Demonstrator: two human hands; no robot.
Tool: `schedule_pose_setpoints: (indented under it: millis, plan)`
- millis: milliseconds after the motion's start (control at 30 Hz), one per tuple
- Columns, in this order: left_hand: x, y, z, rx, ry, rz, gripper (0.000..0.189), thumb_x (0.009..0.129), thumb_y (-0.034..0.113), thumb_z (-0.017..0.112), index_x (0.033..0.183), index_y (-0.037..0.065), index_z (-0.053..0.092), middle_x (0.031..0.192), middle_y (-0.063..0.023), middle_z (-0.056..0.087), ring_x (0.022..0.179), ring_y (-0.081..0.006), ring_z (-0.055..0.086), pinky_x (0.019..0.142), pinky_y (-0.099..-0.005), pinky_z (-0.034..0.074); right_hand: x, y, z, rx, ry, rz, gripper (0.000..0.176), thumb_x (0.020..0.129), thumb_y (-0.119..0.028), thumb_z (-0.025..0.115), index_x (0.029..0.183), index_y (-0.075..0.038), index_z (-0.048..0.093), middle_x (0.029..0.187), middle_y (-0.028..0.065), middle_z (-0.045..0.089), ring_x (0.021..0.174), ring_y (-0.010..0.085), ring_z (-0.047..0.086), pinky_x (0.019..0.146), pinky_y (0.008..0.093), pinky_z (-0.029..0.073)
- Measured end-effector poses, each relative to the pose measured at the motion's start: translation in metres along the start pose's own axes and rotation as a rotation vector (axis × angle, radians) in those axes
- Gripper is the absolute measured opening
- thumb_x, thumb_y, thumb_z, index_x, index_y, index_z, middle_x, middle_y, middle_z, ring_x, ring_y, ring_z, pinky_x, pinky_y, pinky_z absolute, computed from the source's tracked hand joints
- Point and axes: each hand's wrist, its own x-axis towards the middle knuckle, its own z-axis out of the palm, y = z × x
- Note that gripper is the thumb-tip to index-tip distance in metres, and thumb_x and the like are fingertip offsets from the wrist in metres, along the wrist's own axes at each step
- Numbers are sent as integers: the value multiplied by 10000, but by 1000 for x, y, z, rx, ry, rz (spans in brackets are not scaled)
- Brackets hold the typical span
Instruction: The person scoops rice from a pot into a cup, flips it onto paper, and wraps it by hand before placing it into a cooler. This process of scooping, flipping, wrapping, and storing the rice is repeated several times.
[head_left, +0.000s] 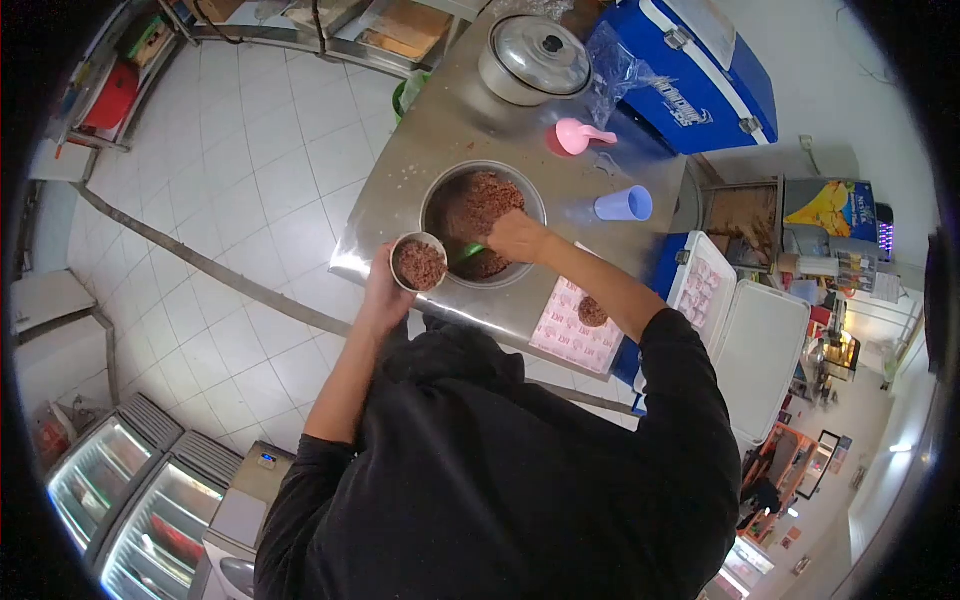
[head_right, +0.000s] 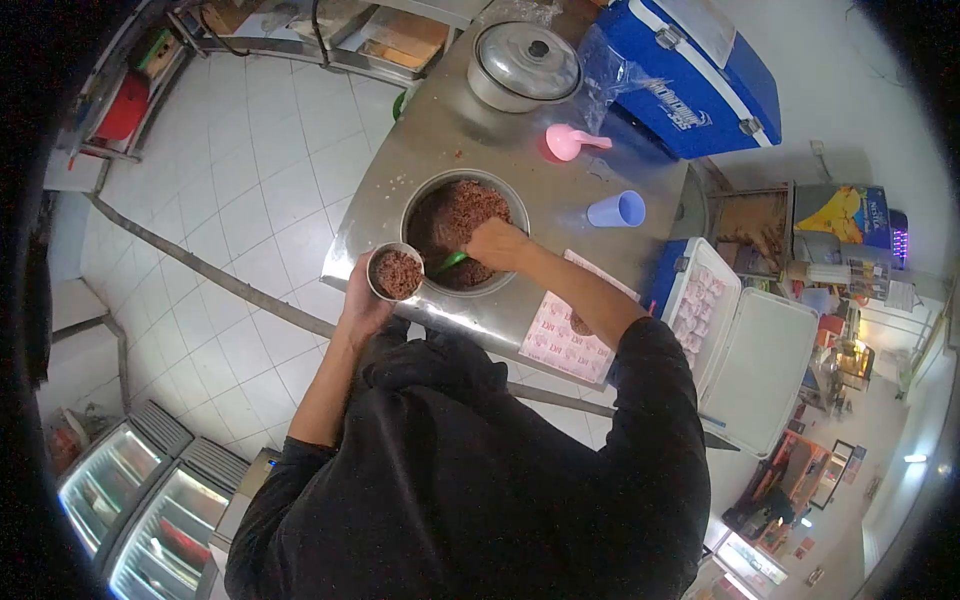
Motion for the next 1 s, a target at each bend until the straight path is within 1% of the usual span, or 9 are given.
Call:
schedule_pose_setpoints:
  millis: [133, 333, 433, 533, 633, 733, 833, 933, 1000]
  plan:
    - [2, 0, -2, 0, -22, 7, 387, 1045, 286, 355, 1195, 20, 593, 1141, -127, 684, 1057, -268, 681, 964, -431, 556, -15, -7, -14, 37, -120, 110, 151, 813, -138, 647, 864, -59, 764, 796, 182, 726, 771, 335, 735, 682, 460, 584]
    - [-4, -2, 8, -77, 26, -46, 400, 1045, 285, 342, 1203, 11, 588, 1153, -146, 677, 1073, -288, 675, 991, -450, 549, -3, -25, -26, 277, -192, 392, 148, 799, -142, 644, 818, -40, 750, 861, 196, 736, 893, 383, 723, 813, 469, 575]
    - [-5, -3, 8, -140, 23, -49, 400, 1042, 285, 347, 1200, 6, 586, 1166, -154, 670, 1095, -297, 663, 1002, -454, 543, 6, -17, -4, 478, -178, 438, 158, 803, -96, 632, 835, 17, 737, 852, 238, 719, 892, 388, 710, 778, 493, 555]
    - [0, -7, 0, -164, -2, -40, 397, 1039, 285, 355, 1194, 2, 586, 1179, -159, 663, 1115, -301, 651, 1011, -461, 535, 18, -1, 39, 780, 56, 237, 172, 836, -133, 656, 845, 19, 738, 777, 210, 695, 756, 302, 690, 696, 433, 536]
    - [3, -6, -9, -182, -54, -36, 410, 1052, 296, 352, 1205, -3, 588, 1200, -160, 663, 1150, -288, 642, 1027, -440, 523, 24, 16, 44, 878, -66, 253, 201, 883, -169, 692, 959, -1, 770, 703, 102, 659, 660, 158, 583, 628, 348, 482]
    - [-15, 5, 15, -123, -8, -25, 439, 1063, 335, 322, 1245, 17, 564, 1225, -156, 651, 1151, -294, 643, 1005, -456, 536, 1, 24, 27, 1185, 111, 296, 242, 915, -182, 707, 1097, -32, 766, 696, -6, 622, 649, 74, 492, 603, 286, 440]
    - [-28, 11, 29, -35, 48, 18, 449, 1063, 373, 308, 1271, 49, 541, 1235, -145, 632, 1132, -308, 647, 965, -488, 555, -42, 31, -19, 1256, 245, 322, 290, 922, -201, 724, 1175, -61, 742, 728, -68, 627, 651, 71, 502, 616, 288, 450]
    - [-18, 5, 51, 98, 40, 30, 441, 1075, 390, 326, 1297, 71, 534, 1241, -131, 620, 1170, -272, 624, 983, -466, 536, -72, 7, -26, 1228, 477, 543, 303, 909, -215, 732, 1159, -44, 745, 740, 10, 694, 618, 71, 488, 586, 302, 449]
    - [1, -8, 79, 76, 71, 58, 408, 1078, 379, 323, 1267, 98, 551, 1238, -99, 624, 1144, -239, 629, 957, -460, 538, -76, -43, -48, 796, 626, 721, 342, 904, -180, 690, 1225, -63, 714, 748, 146, 729, 534, 268, 646, 578, 379, 528]
